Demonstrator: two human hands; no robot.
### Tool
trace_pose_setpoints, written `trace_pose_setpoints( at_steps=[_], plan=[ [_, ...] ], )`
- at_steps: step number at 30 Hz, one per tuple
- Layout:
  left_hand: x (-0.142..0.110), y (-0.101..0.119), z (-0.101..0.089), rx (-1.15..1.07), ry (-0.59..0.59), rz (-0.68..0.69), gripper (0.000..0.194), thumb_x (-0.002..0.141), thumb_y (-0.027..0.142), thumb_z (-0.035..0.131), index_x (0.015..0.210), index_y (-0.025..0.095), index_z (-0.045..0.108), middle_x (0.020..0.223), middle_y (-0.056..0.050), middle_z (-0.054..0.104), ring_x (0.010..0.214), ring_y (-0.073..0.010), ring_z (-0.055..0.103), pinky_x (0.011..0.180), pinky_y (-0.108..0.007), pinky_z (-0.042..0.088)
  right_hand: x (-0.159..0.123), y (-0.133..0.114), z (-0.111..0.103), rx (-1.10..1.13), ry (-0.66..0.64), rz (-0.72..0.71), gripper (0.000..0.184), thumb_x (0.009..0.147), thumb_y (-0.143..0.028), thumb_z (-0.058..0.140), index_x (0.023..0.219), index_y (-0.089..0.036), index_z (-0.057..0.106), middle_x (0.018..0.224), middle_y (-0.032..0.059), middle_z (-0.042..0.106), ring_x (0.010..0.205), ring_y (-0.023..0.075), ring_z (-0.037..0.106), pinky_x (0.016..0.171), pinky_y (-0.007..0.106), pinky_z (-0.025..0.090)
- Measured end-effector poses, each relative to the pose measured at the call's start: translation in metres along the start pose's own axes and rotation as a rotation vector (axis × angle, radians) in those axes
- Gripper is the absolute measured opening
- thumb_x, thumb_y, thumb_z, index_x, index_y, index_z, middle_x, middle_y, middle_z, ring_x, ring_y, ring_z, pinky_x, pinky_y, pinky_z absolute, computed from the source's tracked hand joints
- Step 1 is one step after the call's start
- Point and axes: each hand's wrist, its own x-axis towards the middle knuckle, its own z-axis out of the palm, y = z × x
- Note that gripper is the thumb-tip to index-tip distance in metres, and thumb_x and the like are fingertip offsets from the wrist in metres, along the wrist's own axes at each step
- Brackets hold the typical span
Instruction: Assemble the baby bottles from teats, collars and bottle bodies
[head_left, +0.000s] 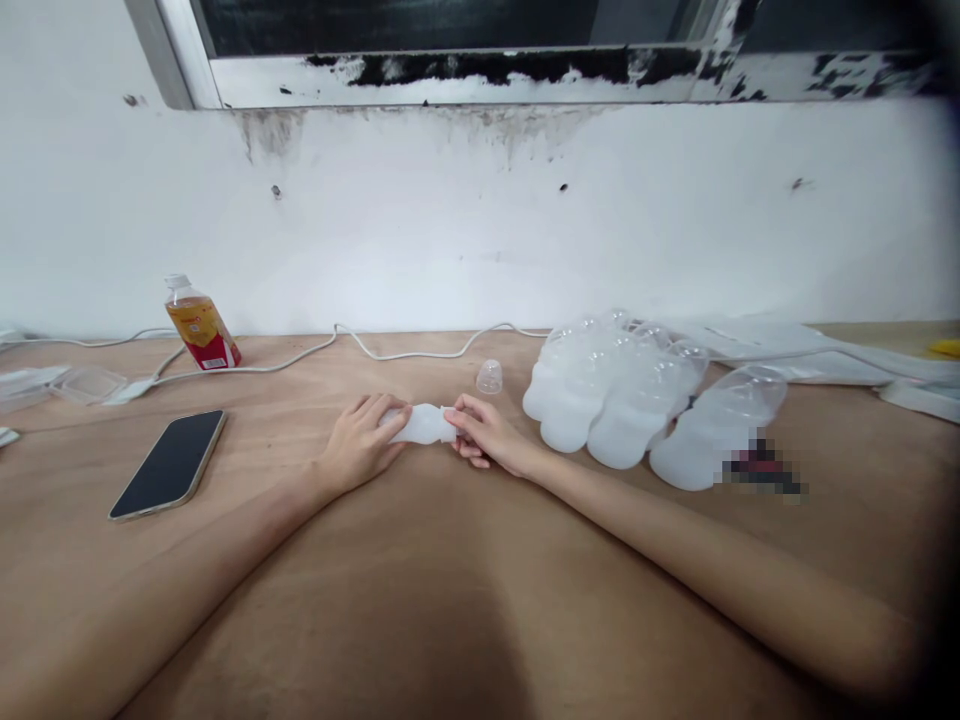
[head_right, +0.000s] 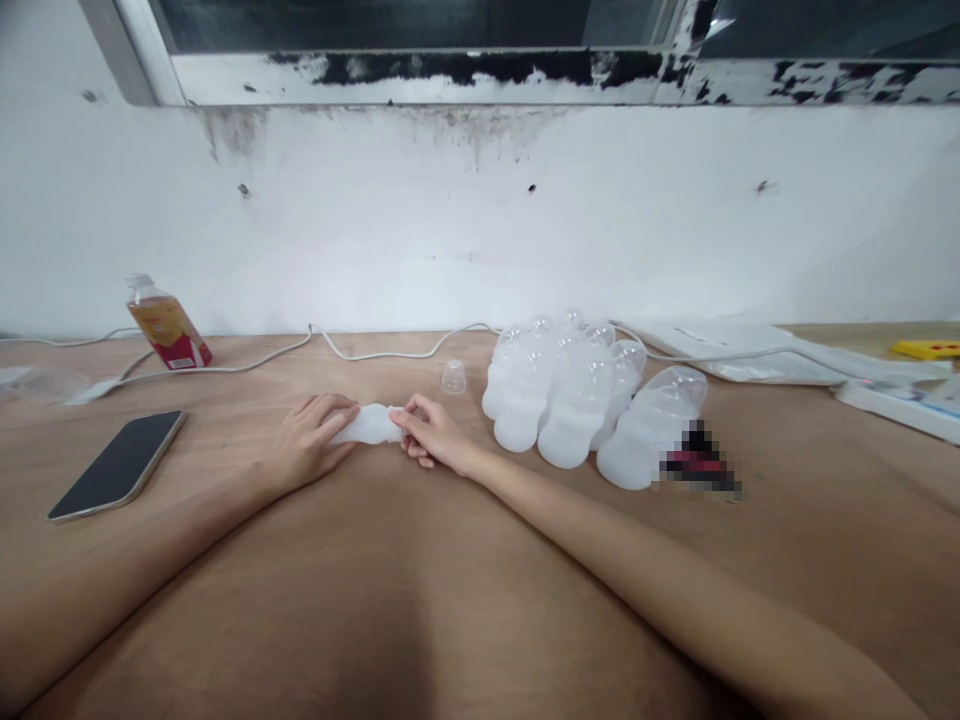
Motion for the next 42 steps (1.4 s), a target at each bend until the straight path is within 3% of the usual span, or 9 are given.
trace_pose_setpoints(
  at_steps=[7, 13, 16, 20, 24, 28, 35, 37, 42],
  plan=[
    [0.003, 0.004, -0.002, 0.070, -0.043, -0.041, 0.027, 0.075, 0.024, 0.048, 0.100, 0.015, 0.048, 0.094, -0.010, 0.056, 0.084, -0.0219, 0.053, 0.073, -0.035, 0.039, -0.002, -0.008, 0.004, -0.063, 0.030, 0.070, 0.032, 0.076, -0.051, 0.042, 0.072, -0.019, 0.040, 0.049, -0.0056, 0.046, 0.032, 0.0042, 0.033, 0.030, 0.016, 0.024],
    [0.007, 0.008, 0.000, -0.111, -0.134, -0.213, 0.032, 0.072, 0.040, 0.049, 0.094, 0.016, 0.046, 0.087, -0.006, 0.058, 0.079, -0.0205, 0.055, 0.074, -0.033, 0.041, 0.006, 0.006, -0.010, -0.661, 0.505, -0.461, 0.036, 0.087, -0.039, 0.020, 0.092, -0.019, 0.050, 0.082, 0.0051, 0.057, 0.078, 0.0159, 0.055, 0.071, 0.031, 0.043],
    [0.006, 0.007, 0.001, -0.227, -0.136, -0.402, 0.037, 0.071, 0.045, 0.048, 0.097, 0.019, 0.044, 0.089, -0.005, 0.059, 0.079, -0.0210, 0.057, 0.068, -0.032, 0.043, 0.019, 0.014, -0.020, -0.832, 0.651, -0.600, 0.035, 0.086, -0.034, 0.024, 0.112, -0.017, 0.040, 0.109, 0.0105, 0.047, 0.104, 0.0190, 0.044, 0.089, 0.036, 0.035],
    [0.006, 0.003, 0.004, -0.334, -0.145, -0.595, 0.039, 0.071, 0.049, 0.047, 0.098, 0.021, 0.044, 0.091, -0.004, 0.060, 0.079, -0.0215, 0.058, 0.064, -0.031, 0.043, 0.037, 0.020, -0.029, -1.064, 0.751, -0.487, 0.042, 0.084, -0.031, 0.027, 0.121, -0.011, 0.034, 0.126, 0.0163, 0.028, 0.121, 0.0260, 0.022, 0.096, 0.044, 0.025],
    [0.008, 0.000, 0.005, -0.389, -0.091, -0.676, 0.038, 0.071, 0.049, 0.047, 0.095, 0.020, 0.046, 0.090, -0.004, 0.059, 0.081, -0.0207, 0.057, 0.066, -0.031, 0.043, 0.046, 0.022, -0.033, -1.182, 0.676, -0.341, 0.046, 0.079, -0.023, 0.035, 0.120, -0.003, 0.034, 0.124, 0.0223, 0.028, 0.120, 0.0331, 0.022, 0.094, 0.050, 0.025],
    [0.009, -0.002, 0.006, -0.447, -0.037, -0.704, 0.035, 0.071, 0.045, 0.049, 0.093, 0.018, 0.046, 0.090, -0.003, 0.058, 0.082, -0.0192, 0.055, 0.068, -0.030, 0.042, 0.034, 0.020, -0.024, -1.219, 0.472, -0.429, 0.039, 0.074, -0.016, 0.040, 0.112, -0.011, 0.044, 0.116, 0.0147, 0.039, 0.110, 0.0253, 0.037, 0.093, 0.040, 0.031],
    [0.008, -0.003, 0.007, -0.524, 0.025, -0.680, 0.033, 0.073, 0.042, 0.049, 0.092, 0.016, 0.047, 0.088, -0.003, 0.057, 0.081, -0.0172, 0.054, 0.070, -0.029, 0.042, 0.003, 0.008, 0.017, -1.001, 0.038, -0.675, 0.030, 0.077, -0.021, 0.044, 0.106, -0.017, 0.048, 0.110, 0.0111, 0.040, 0.099, 0.0205, 0.044, 0.088, 0.037, 0.036],
    [0.009, -0.003, 0.006, -0.519, 0.036, -0.694, 0.033, 0.072, 0.043, 0.050, 0.091, 0.016, 0.047, 0.087, -0.003, 0.057, 0.080, -0.0170, 0.054, 0.069, -0.028, 0.042, 0.004, 0.006, 0.019, -0.799, 0.051, -0.601, 0.026, 0.076, -0.023, 0.046, 0.101, -0.019, 0.050, 0.104, 0.0084, 0.045, 0.095, 0.0190, 0.046, 0.087, 0.037, 0.036],
    [0.009, -0.003, 0.003, -0.494, 0.023, -0.702, 0.034, 0.072, 0.044, 0.049, 0.093, 0.017, 0.047, 0.089, -0.004, 0.057, 0.080, -0.0176, 0.053, 0.068, -0.029, 0.042, 0.024, 0.007, -0.003, 0.277, 0.314, -0.158, 0.011, 0.075, -0.027, 0.046, 0.079, -0.019, 0.052, 0.080, 0.0026, 0.054, 0.077, 0.0159, 0.053, 0.071, 0.032, 0.044]
  ],
)
